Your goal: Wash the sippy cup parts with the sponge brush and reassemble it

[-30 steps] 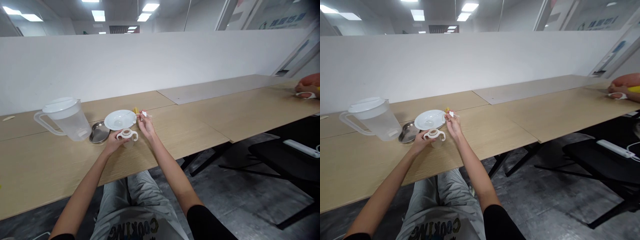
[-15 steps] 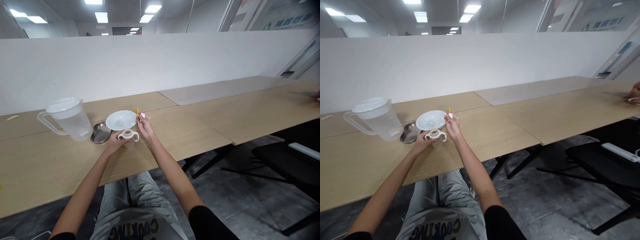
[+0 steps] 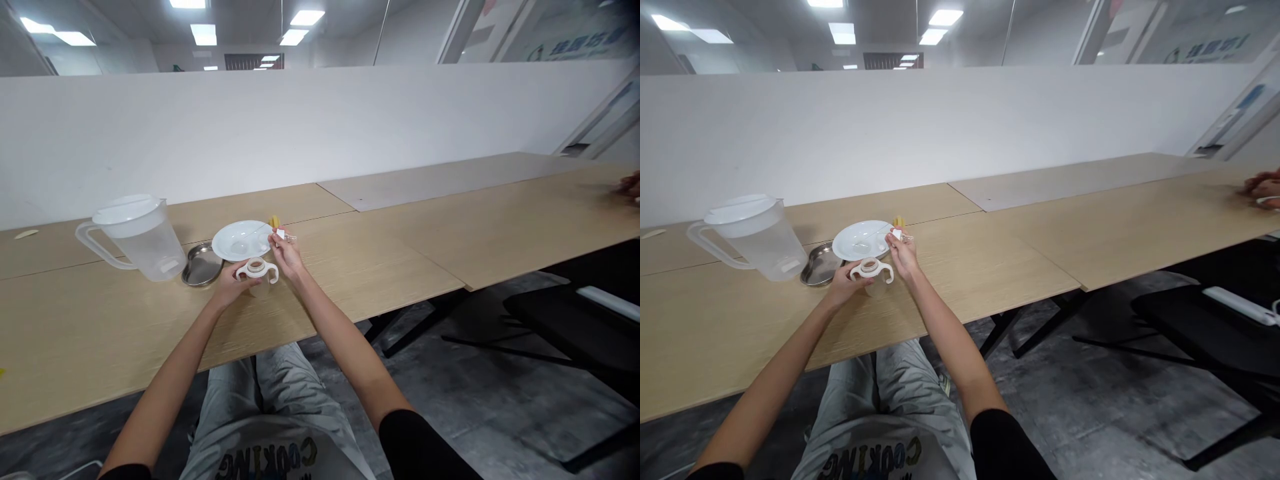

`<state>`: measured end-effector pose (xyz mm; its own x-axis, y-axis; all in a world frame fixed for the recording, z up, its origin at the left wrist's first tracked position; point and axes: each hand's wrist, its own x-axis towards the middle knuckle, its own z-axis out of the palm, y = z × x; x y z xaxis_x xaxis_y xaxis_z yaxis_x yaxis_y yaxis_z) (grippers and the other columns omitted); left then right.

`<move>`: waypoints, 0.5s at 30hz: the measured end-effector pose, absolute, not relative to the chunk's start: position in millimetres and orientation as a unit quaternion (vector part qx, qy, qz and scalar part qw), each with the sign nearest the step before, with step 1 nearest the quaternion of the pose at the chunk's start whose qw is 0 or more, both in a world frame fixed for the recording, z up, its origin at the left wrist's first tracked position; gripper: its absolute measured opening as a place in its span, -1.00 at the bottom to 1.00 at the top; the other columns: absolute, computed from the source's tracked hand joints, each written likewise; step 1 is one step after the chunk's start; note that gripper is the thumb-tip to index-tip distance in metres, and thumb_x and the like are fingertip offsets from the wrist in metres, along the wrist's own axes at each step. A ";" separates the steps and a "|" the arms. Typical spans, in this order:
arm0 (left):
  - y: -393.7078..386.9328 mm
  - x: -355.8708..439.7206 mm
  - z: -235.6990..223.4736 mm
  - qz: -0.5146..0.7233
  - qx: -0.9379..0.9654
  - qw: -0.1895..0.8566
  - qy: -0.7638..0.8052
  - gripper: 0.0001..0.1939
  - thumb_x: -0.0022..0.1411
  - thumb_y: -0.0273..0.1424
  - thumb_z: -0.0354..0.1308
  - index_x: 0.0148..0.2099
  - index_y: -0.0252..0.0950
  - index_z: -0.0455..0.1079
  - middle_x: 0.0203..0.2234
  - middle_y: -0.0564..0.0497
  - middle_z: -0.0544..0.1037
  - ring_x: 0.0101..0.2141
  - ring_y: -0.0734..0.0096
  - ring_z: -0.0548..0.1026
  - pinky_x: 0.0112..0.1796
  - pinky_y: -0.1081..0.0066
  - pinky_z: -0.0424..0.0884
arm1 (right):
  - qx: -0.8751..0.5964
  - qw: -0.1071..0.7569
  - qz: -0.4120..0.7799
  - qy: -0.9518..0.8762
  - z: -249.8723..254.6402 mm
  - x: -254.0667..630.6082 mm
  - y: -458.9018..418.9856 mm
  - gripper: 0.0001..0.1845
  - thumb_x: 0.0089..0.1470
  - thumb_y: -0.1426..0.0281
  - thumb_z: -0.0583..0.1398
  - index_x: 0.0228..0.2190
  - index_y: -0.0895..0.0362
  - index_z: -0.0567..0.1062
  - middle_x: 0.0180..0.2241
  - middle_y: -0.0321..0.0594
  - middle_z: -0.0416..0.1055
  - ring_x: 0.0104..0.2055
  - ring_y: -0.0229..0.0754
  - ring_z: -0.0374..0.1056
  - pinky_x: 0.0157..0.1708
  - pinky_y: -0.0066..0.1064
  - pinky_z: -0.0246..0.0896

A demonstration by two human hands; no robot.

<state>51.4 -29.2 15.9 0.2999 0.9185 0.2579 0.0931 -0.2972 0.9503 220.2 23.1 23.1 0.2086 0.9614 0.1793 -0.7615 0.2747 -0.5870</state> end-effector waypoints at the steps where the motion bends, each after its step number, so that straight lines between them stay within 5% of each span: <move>1: -29.0 51.2 15.5 0.453 0.666 0.455 0.379 -0.26 -0.28 -0.15 0.46 0.00 -0.36 0.48 -0.09 -0.17 0.57 -0.10 0.08 0.50 -0.04 0.21 0.39 | -0.192 0.754 0.571 -0.263 23.0 219.8 23.1 -0.61 -0.26 0.50 0.36 -0.33 0.07 0.40 -0.32 -0.39 0.47 -0.25 -0.38 0.42 -0.07 -0.48 0.35; 15: -31.0 52.5 18.0 0.456 0.665 0.457 0.375 -0.25 -0.29 -0.14 0.47 -0.02 -0.37 0.49 -0.10 -0.17 0.57 -0.11 0.09 0.51 -0.05 0.22 0.40 | -0.201 0.746 0.588 -0.239 24.0 217.4 21.7 -0.66 -0.24 0.60 0.32 -0.36 0.07 0.42 -0.35 -0.42 0.47 -0.28 -0.38 0.41 -0.07 -0.49 0.34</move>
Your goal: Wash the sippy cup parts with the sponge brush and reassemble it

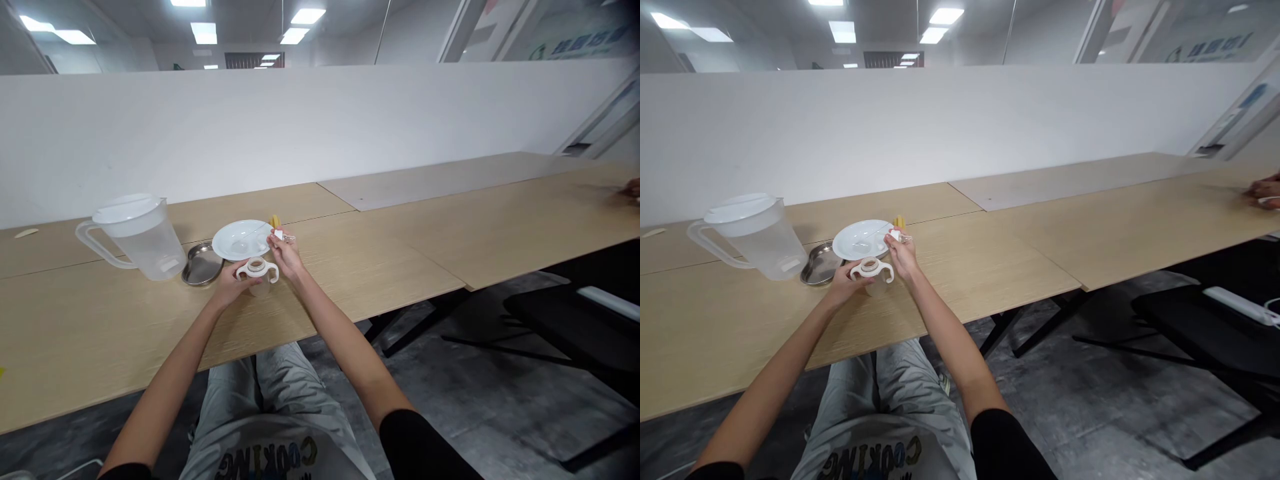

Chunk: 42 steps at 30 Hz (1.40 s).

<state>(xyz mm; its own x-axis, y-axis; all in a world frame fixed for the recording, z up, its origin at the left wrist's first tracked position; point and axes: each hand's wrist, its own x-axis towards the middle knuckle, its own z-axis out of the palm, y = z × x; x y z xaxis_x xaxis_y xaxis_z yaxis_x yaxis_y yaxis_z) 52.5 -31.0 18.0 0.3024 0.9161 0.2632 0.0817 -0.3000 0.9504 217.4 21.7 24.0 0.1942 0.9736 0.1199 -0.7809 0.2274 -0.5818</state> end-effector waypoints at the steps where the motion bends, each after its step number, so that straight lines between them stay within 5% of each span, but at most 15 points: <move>1: -31.0 52.5 17.9 0.457 0.664 0.458 0.375 -0.26 -0.29 -0.15 0.47 -0.02 -0.37 0.49 -0.10 -0.17 0.57 -0.10 0.09 0.51 -0.05 0.22 0.40 | -0.199 0.745 0.590 -0.240 24.2 217.7 21.5 -0.66 -0.24 0.60 0.32 -0.36 0.07 0.42 -0.35 -0.41 0.48 -0.29 -0.38 0.41 -0.08 -0.49 0.34; 42: -30.2 52.1 17.3 0.459 0.665 0.452 0.379 -0.24 -0.30 -0.15 0.47 -0.01 -0.39 0.48 -0.11 -0.18 0.57 -0.12 0.09 0.51 -0.05 0.20 0.40 | -0.319 0.711 0.506 -0.370 18.4 211.3 18.4 -0.52 -0.37 0.38 0.41 -0.30 0.05 0.42 -0.42 -0.43 0.36 -0.40 -0.36 0.30 -0.33 -0.49 0.28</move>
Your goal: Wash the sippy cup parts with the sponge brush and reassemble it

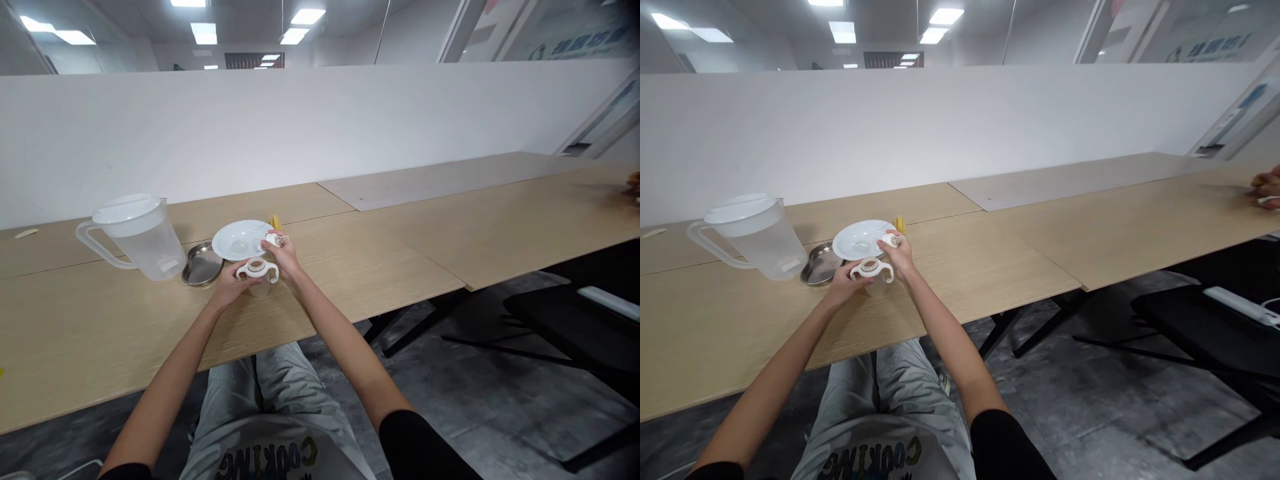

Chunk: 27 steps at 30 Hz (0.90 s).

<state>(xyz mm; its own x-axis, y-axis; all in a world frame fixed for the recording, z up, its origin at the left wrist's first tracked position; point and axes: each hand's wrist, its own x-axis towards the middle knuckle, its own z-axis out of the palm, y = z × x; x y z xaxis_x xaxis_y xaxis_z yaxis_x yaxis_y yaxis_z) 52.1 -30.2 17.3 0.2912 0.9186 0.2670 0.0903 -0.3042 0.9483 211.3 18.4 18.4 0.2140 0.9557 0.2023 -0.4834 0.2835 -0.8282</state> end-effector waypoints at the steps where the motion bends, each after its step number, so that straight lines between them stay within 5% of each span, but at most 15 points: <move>1: -30.0 52.1 17.0 0.459 0.664 0.452 0.379 -0.24 -0.30 -0.15 0.47 -0.01 -0.39 0.48 -0.10 -0.18 0.57 -0.11 0.08 0.51 -0.05 0.20 0.40 | -0.327 0.707 0.496 -0.383 18.5 211.4 17.8 -0.52 -0.37 0.37 0.40 -0.30 0.05 0.43 -0.42 -0.43 0.36 -0.41 -0.35 0.28 -0.34 -0.49 0.27; 27: -28.7 51.2 15.3 0.452 0.676 0.446 0.375 -0.24 -0.26 -0.11 0.45 0.00 -0.37 0.47 -0.08 -0.18 0.56 -0.09 0.09 0.50 -0.04 0.22 0.39 | -0.364 0.684 0.407 -0.484 17.4 217.0 17.1 -0.58 -0.26 0.30 0.37 -0.25 0.05 0.48 -0.32 -0.33 0.41 -0.29 -0.26 0.31 -0.19 -0.41 0.27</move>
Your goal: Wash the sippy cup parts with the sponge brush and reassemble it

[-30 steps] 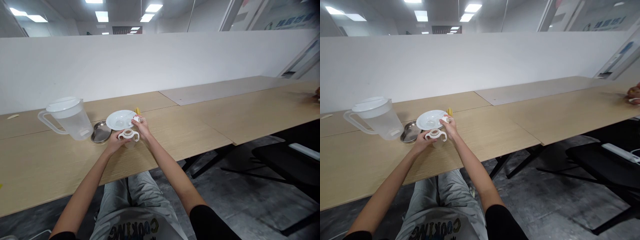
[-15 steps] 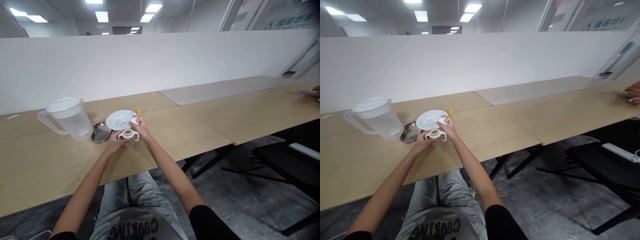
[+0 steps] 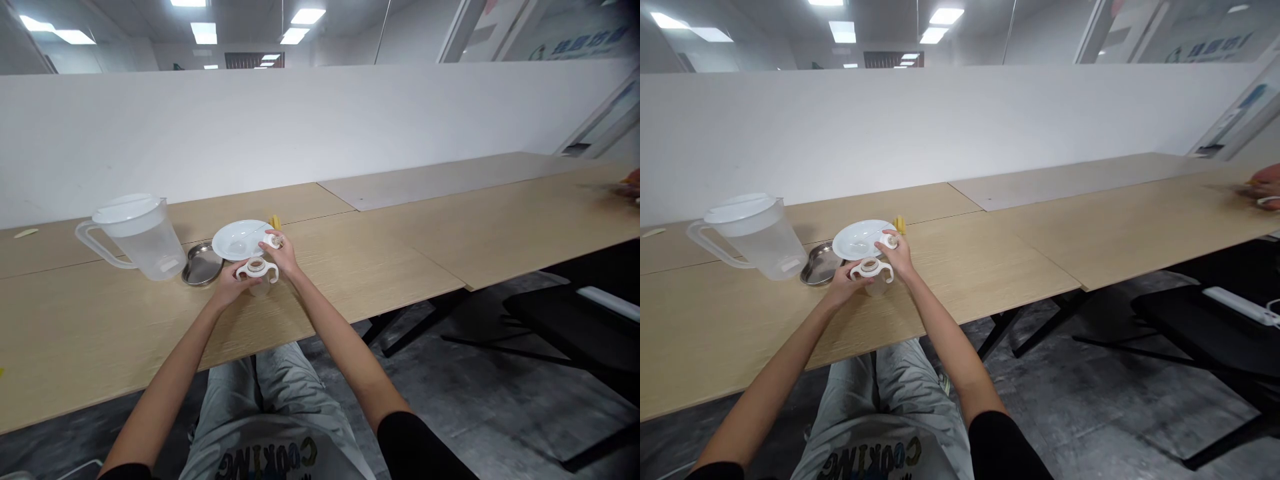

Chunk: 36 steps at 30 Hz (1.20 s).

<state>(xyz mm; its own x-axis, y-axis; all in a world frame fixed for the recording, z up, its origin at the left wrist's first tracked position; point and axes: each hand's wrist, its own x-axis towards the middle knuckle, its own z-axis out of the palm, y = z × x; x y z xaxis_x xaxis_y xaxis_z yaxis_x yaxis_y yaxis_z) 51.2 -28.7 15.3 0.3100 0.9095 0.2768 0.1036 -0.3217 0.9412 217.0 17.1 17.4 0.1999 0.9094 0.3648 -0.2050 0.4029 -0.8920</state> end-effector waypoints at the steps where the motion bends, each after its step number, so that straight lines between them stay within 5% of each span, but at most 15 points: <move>1: -28.7 51.3 15.3 0.453 0.676 0.446 0.374 -0.25 -0.26 -0.12 0.45 0.00 -0.37 0.47 -0.08 -0.17 0.56 -0.09 0.08 0.50 -0.04 0.22 0.39 | -0.360 0.683 0.410 -0.486 17.3 217.5 17.1 -0.56 -0.26 0.31 0.36 -0.23 0.05 0.48 -0.30 -0.32 0.42 -0.28 -0.25 0.31 -0.17 -0.40 0.27; 12: -28.4 50.0 12.7 0.448 0.681 0.425 0.393 -0.29 -0.23 -0.19 0.45 0.01 -0.37 0.46 -0.12 -0.16 0.58 -0.14 0.12 0.52 -0.10 0.25 0.42 | -0.351 0.671 0.360 -0.545 25.9 227.2 40.1 -0.48 -0.28 0.44 0.34 -0.16 0.01 0.49 -0.10 -0.26 0.42 0.02 -0.15 0.27 0.13 -0.25 0.10; 17: -29.3 50.9 12.8 0.449 0.683 0.424 0.390 -0.30 -0.23 -0.21 0.45 0.01 -0.36 0.46 -0.12 -0.15 0.58 -0.14 0.13 0.52 -0.10 0.26 0.41 | -0.372 0.640 0.353 -0.572 41.9 227.6 70.2 -0.44 -0.32 0.50 0.33 -0.16 0.01 0.48 -0.17 -0.32 0.41 -0.06 -0.15 0.29 0.14 -0.19 0.10; 23: -32.9 53.0 16.3 0.449 0.693 0.422 0.374 -0.35 -0.18 -0.21 0.43 -0.01 -0.35 0.47 -0.11 -0.13 0.58 -0.12 0.15 0.51 -0.09 0.28 0.40 | -0.365 0.601 0.436 -0.562 42.0 214.1 91.2 -0.40 -0.27 0.37 0.35 -0.09 -0.03 0.42 -0.32 -0.40 0.36 -0.30 -0.26 0.30 -0.15 -0.30 0.34; 30: -37.9 55.3 21.7 0.446 0.693 0.417 0.382 -0.33 -0.20 -0.19 0.43 -0.01 -0.37 0.48 -0.14 -0.14 0.59 -0.15 0.14 0.52 -0.12 0.27 0.41 | -0.439 0.568 0.332 -0.612 42.2 212.4 80.2 -0.58 -0.36 0.28 0.43 -0.35 0.04 0.50 -0.39 -0.34 0.41 -0.24 -0.15 0.31 0.03 -0.17 0.16; 36: -35.4 54.6 18.3 0.445 0.691 0.426 0.377 -0.31 -0.21 -0.20 0.44 0.00 -0.37 0.47 -0.14 -0.15 0.58 -0.17 0.15 0.52 -0.12 0.29 0.41 | -0.492 0.528 0.247 -0.647 39.7 218.8 68.6 -0.60 -0.25 0.21 0.39 -0.30 0.05 0.51 -0.35 -0.24 0.44 -0.20 -0.08 0.34 0.00 -0.16 0.16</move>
